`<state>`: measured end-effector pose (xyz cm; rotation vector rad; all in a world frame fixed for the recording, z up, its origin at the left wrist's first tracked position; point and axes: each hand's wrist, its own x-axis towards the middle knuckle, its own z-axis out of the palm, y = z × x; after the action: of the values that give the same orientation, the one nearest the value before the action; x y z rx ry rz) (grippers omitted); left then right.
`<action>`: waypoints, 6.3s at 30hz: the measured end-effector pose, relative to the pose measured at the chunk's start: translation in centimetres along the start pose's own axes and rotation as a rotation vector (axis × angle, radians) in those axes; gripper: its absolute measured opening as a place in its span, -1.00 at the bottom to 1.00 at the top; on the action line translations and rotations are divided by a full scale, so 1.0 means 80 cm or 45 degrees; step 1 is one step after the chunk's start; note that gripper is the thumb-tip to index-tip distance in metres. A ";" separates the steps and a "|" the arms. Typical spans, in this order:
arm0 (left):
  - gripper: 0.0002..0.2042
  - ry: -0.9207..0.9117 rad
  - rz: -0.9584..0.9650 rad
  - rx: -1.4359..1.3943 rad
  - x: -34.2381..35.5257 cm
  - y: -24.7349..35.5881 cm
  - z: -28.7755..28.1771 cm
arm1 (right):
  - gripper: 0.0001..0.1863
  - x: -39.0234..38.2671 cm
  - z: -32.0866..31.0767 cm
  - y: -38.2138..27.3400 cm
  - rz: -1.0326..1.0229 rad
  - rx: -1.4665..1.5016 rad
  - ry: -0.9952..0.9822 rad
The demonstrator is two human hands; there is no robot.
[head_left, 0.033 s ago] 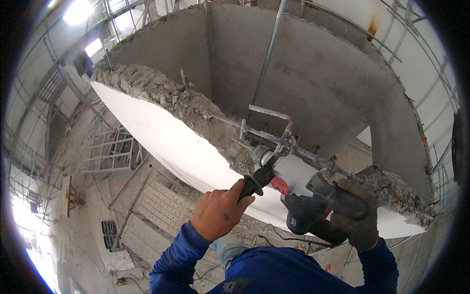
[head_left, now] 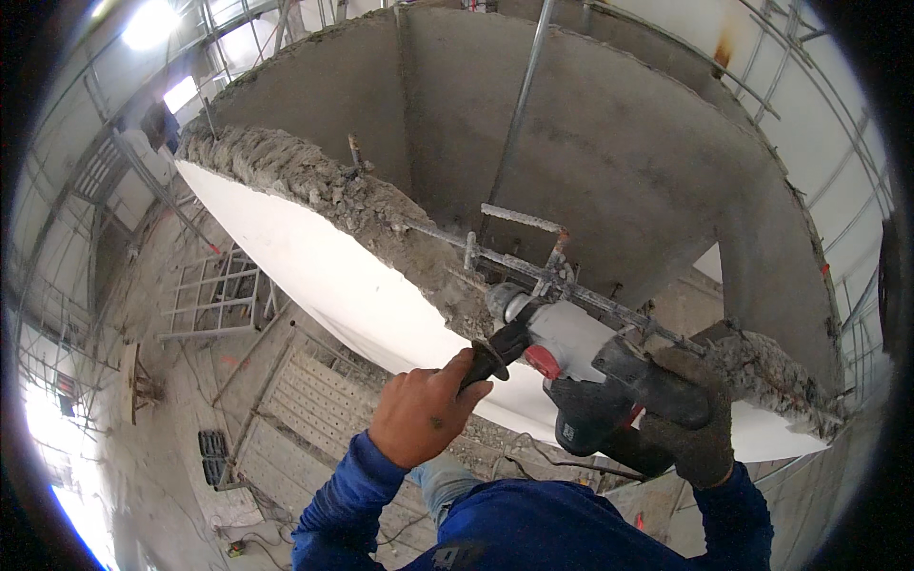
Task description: The person uses a jackhammer to break apart a section of a concrete ceiling. They repeatedly position the tool against the concrete and operate it to chip away material, creating a large opening.
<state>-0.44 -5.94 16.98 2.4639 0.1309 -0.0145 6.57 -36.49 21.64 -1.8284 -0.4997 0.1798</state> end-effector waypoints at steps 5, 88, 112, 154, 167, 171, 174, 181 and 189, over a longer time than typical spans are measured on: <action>-0.59 0.084 0.068 0.043 -0.002 -0.016 -0.006 | -0.32 0.007 0.011 -0.009 -0.002 -0.051 -0.058; -0.67 -1.870 -0.049 -0.760 0.092 -0.253 -0.025 | -0.30 -0.222 0.420 0.024 0.497 -0.257 0.573; -0.73 -1.925 0.208 0.063 0.052 -0.280 -0.095 | -0.25 -0.243 0.671 -0.003 0.561 0.057 1.408; -0.61 -2.036 0.614 0.760 0.158 -0.380 -0.190 | -0.60 -0.016 0.927 -0.047 0.282 1.164 1.728; -0.61 -2.045 0.666 0.763 0.174 -0.378 -0.192 | -0.54 0.007 0.953 0.031 0.349 0.958 1.907; -0.65 -2.063 0.643 0.763 0.179 -0.371 -0.191 | -0.56 0.008 0.937 0.007 0.252 1.030 1.883; -0.65 -2.037 0.634 0.778 0.178 -0.372 -0.197 | -0.57 0.013 0.931 -0.008 0.145 1.158 1.829; -0.65 -2.064 0.668 0.775 0.188 -0.374 -0.186 | -0.55 0.024 0.969 0.041 0.450 0.690 1.893; -0.66 -1.989 0.756 0.794 0.189 -0.359 -0.193 | -0.50 0.031 0.953 0.018 0.325 0.791 1.889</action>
<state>11.47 27.36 10.45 2.1893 -1.3927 -1.8179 -18.94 30.89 -3.46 -0.9870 0.7614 -0.7434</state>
